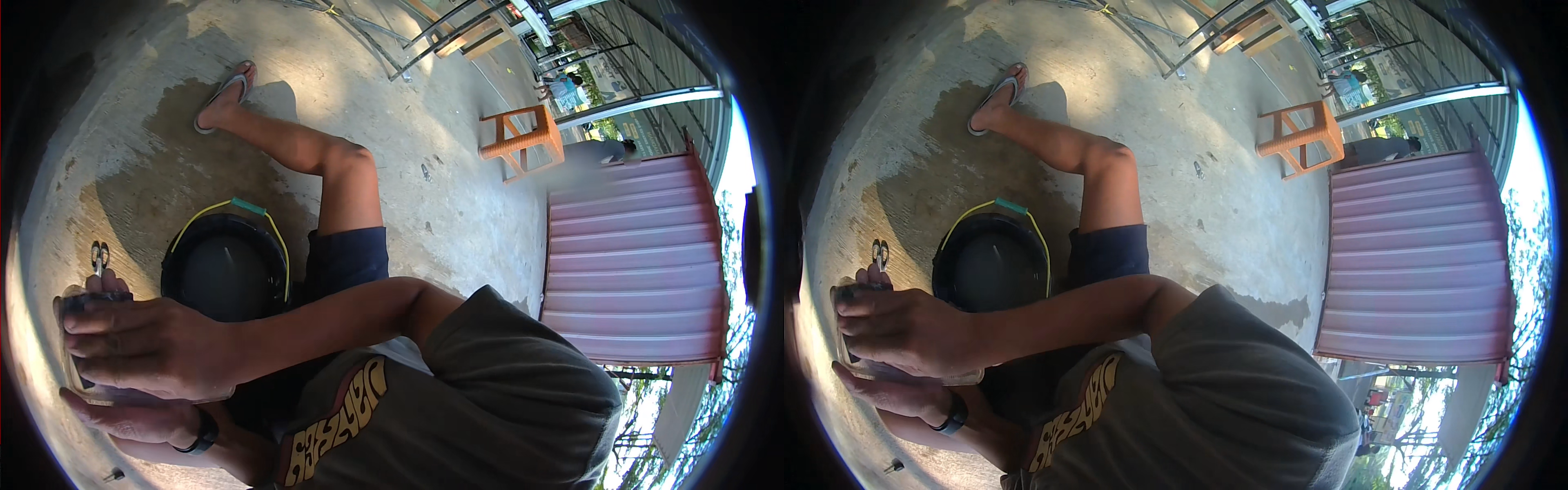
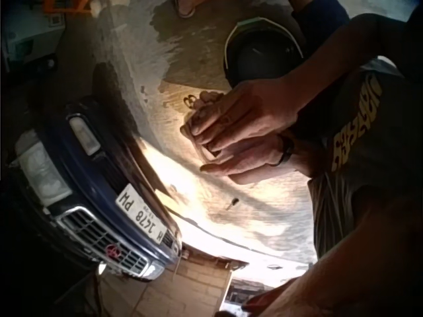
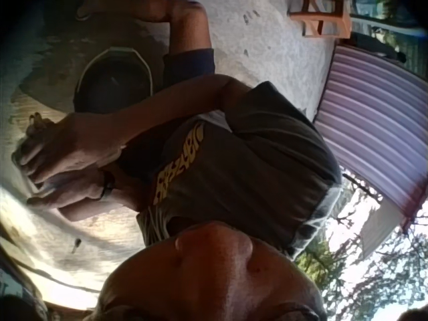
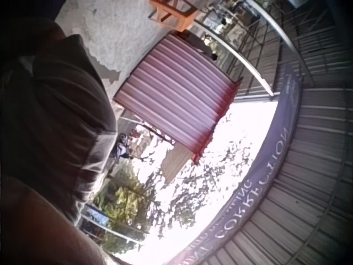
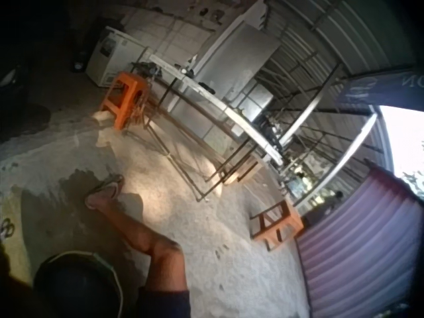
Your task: Sand a transparent plastic lid with sandpaper and water.
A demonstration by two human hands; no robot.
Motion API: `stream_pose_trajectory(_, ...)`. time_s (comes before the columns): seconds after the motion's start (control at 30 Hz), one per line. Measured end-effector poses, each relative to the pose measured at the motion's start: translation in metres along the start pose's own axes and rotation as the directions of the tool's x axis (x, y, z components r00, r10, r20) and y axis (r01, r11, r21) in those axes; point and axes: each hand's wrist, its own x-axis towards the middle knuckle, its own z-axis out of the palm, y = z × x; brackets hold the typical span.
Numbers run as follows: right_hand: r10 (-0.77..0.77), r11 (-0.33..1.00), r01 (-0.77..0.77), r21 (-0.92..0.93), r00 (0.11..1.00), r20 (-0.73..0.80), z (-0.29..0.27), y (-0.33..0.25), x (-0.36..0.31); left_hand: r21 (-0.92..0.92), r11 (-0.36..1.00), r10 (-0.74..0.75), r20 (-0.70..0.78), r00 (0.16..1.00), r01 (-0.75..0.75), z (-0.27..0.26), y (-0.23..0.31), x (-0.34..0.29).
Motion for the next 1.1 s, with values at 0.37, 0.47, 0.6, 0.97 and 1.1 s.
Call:
stream_pose_trajectory(0.37,0.017,0.996,-0.023,0.084,0.997,0.074,0.000,-0.007,-0.032,-0.550,0.533,0.227,0.825,0.518,0.643,-0.068,-0.028,0.070)
stream_pose_trajectory(0.47,0.017,0.996,-0.018,0.084,1.000,0.023,-0.012,0.005,0.010,-0.259,0.945,-0.184,0.091,0.979,0.201,0.024,0.022,-0.014)
stream_pose_trajectory(0.6,0.084,0.992,-0.098,0.077,0.983,0.166,-0.009,-0.001,-0.049,-0.414,0.886,-0.105,0.259,0.960,0.209,-0.030,-0.001,0.052)
stream_pose_trajectory(0.97,0.208,0.977,-0.212,-0.021,0.923,0.323,-0.032,-0.005,-0.053,-0.581,0.771,-0.081,0.315,0.946,0.260,-0.050,-0.025,0.068)
stream_pose_trajectory(1.1,0.148,0.986,-0.163,0.033,0.949,0.279,-0.013,-0.006,-0.014,-0.689,0.582,-0.146,0.435,0.889,0.432,-0.054,-0.020,0.059)
